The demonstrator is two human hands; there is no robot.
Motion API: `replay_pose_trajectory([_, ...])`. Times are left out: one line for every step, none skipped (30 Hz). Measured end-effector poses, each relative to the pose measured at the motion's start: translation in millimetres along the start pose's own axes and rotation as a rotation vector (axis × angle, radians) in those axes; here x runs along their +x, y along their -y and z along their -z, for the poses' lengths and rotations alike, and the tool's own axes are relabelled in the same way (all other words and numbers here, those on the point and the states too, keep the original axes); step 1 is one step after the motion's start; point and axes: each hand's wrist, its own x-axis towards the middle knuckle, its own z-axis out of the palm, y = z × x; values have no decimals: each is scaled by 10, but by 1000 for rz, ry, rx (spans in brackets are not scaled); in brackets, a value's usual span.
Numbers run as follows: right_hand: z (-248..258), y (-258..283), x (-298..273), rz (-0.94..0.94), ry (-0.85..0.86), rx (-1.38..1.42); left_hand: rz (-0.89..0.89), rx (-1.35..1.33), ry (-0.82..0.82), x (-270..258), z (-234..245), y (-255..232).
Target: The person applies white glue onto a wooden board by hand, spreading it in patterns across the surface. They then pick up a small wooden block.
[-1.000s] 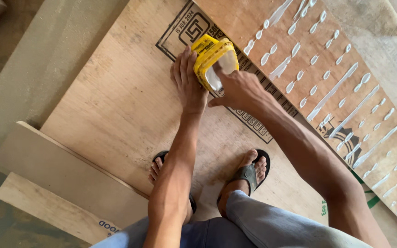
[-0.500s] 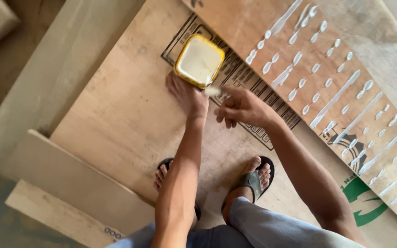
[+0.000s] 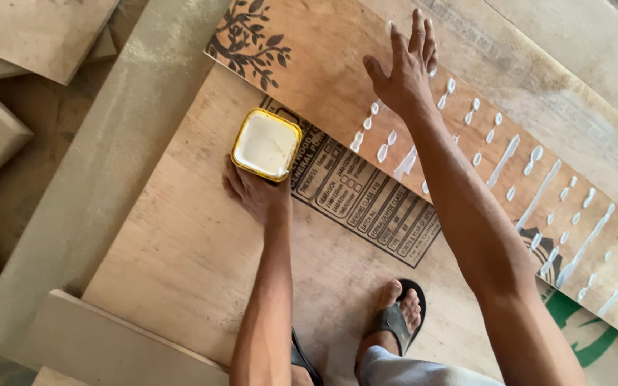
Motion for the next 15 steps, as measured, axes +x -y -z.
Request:
replay_pose_trajectory([-16,15,0,-8,8,-24,0,-3,3,-26,10,2])
replay_pose_trajectory([-27,31,-18,-16,17,-48,0,-7,5,-48,15,9])
replay_pose_trajectory([-34,38,-34,-25,30,-75,-6,-7,5,-44,1,16])
replay_pose_trajectory([-41,46,-65,-8,18,-71,-11,-7,5,-33,-17,24])
replay_pose_trajectory([-43,58,-94,11,2,-66,-20,-9,1,-20,-28,29])
replay_pose_trajectory([-51,75,-125,29,-15,-61,-26,-13,-3,-8,-44,32])
replay_pose_trajectory([-76,103,-185,22,30,-80,-28,-16,-7,-19,-55,43])
replay_pose_trajectory([-100,130,-245,16,74,-99,-31,-18,-11,-23,-65,61])
replay_pose_trajectory([-110,148,-329,5,118,-120,-54,-4,-33,-35,-81,72])
replay_pose_trajectory([-132,185,-422,35,84,-105,-77,9,-55,-51,-95,82])
replay_pose_trajectory([-158,241,-495,67,48,-87,-100,23,-80,-43,-107,92])
replay_pose_trajectory([-169,299,-574,100,13,-70,-92,8,-81,-45,-116,99])
replay_pose_trajectory([-178,367,-649,104,38,-77,-83,-7,-84,-42,-123,108])
replay_pose_trajectory([-187,443,-745,109,64,-85,-75,-22,-88,-41,-129,115])
replay_pose_trajectory([-189,516,-845,111,88,-93,-94,-14,-104,-44,-136,121])
